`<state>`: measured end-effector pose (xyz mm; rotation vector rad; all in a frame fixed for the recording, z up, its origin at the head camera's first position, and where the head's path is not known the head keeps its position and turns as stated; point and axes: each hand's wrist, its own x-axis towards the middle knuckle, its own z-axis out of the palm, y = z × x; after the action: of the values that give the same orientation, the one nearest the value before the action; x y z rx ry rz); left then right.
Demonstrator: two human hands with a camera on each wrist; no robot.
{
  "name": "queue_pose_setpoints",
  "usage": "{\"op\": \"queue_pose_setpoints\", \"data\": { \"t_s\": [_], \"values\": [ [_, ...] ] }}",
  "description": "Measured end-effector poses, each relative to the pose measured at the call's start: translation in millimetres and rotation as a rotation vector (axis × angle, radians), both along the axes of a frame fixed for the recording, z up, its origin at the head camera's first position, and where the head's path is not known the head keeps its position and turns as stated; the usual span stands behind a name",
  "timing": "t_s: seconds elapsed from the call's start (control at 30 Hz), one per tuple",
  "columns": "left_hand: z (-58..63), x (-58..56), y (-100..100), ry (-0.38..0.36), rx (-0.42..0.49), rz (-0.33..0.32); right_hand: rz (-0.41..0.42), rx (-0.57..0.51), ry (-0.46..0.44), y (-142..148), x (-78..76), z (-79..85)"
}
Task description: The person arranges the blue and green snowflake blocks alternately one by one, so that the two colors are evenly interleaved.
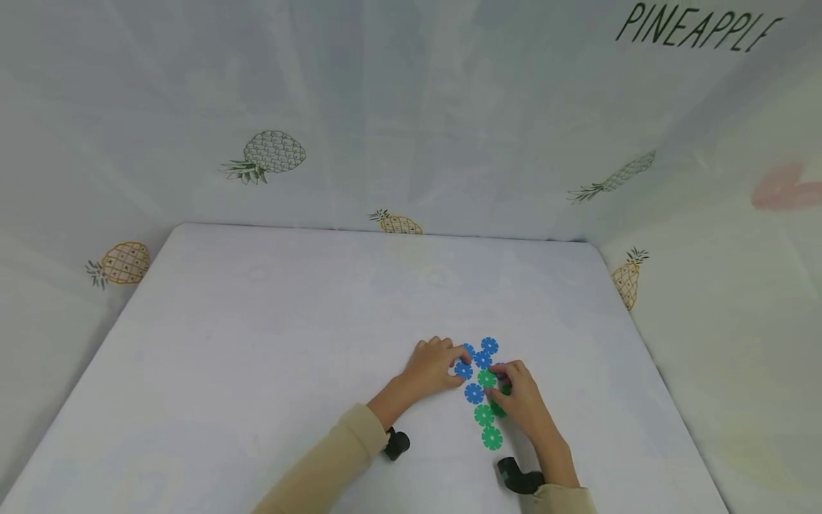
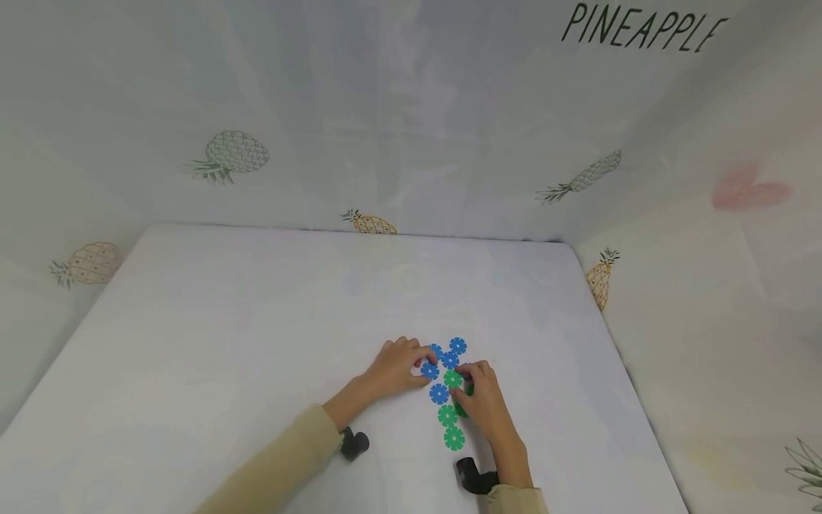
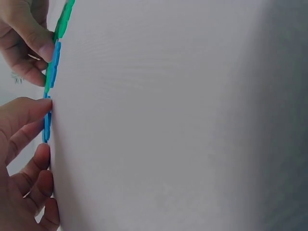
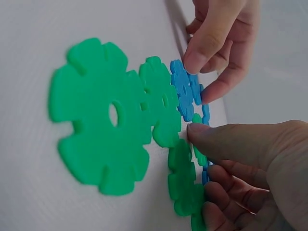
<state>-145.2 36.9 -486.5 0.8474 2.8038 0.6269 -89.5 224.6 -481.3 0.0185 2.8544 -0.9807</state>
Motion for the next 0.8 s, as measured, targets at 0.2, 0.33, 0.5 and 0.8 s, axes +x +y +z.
{"op": "queue_pose_setpoints", "data": {
  "t_s": [0.2, 0.33, 0.5, 0.8],
  "values": [
    [1.6, 0.2, -0.4, -0.013, -0.001, 0.002, -0.006, 0.001, -0.008, -0.8, -0.4, -0.2],
    [1.1, 0.0, 0.2, -0.004, 0.002, 0.007, -0.004, 0.011, 0.002, -0.6, -0.5, 1.1],
    [2.9, 0.9, 1.1, -0.001, 0.000, 0.015, 0.002, 0.027, 0.008, -0.9, -0.6, 1.4],
    [8.8, 4.1, 1.8, 0.030, -0.026, 0.005, 0.009, 0.042, 0.020, -2.3, 2.2, 3.3]
  ]
}}
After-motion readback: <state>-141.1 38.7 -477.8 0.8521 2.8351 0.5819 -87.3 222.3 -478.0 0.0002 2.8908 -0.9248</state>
